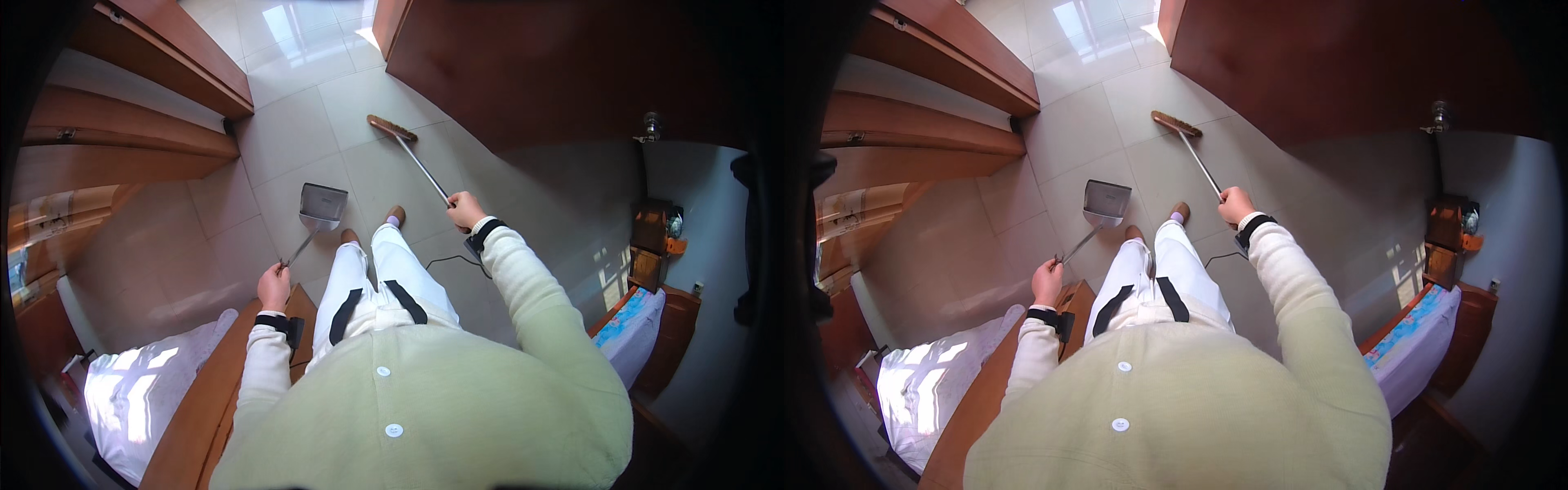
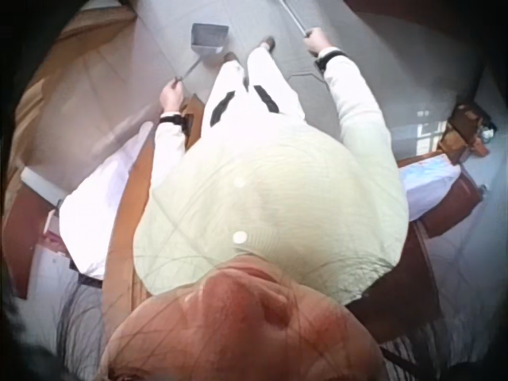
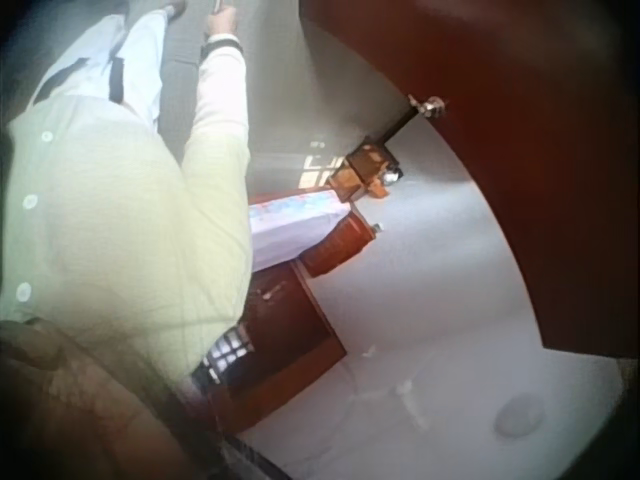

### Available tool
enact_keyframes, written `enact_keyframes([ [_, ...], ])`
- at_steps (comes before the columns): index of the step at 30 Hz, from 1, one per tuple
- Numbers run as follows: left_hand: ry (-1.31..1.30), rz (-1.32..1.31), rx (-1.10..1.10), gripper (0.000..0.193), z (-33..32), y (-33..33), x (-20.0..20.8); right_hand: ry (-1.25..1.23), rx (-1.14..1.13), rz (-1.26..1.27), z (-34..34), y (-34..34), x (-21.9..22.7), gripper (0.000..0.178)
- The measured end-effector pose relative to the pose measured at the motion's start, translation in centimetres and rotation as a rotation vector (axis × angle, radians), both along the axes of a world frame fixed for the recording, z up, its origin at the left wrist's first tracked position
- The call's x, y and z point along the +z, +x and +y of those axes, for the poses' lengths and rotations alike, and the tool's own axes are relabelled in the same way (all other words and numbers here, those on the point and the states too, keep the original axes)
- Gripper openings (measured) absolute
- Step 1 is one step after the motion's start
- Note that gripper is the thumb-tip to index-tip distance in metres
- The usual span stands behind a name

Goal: The person sweeps a tiled floor with a broom and dustpan, moving debris into the dustpan. They briefly reposition a wooden chair to access the area underneath, then continue sweeping and collecting debris.

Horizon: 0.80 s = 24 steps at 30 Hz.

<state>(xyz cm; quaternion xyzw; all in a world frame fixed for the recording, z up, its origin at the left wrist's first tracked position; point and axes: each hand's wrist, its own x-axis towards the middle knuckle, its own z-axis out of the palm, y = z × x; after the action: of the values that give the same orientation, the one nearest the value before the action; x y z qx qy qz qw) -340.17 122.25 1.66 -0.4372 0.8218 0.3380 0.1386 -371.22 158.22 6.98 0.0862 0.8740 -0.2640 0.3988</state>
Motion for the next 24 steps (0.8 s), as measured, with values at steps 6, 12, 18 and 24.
enact_keyframes([
  [6,0.036,0.048,0.049,0.032,-0.7,1.9,-1.1,0.025,0.004,-0.201,2.2,5.0,5.8,0.030],
  [12,-0.003,0.032,0.151,0.032,1.0,4.6,-1.7,-0.017,0.112,-0.034,0.7,3.9,6.8,0.029],
  [18,-0.027,0.038,0.299,0.032,5.1,6.5,-0.6,-0.003,0.263,0.128,-7.4,-1.7,1.1,0.021],
  [24,-0.077,0.035,0.457,0.033,12.3,7.2,0.7,0.024,0.446,0.177,-8.3,-6.3,-3.1,0.019],
])
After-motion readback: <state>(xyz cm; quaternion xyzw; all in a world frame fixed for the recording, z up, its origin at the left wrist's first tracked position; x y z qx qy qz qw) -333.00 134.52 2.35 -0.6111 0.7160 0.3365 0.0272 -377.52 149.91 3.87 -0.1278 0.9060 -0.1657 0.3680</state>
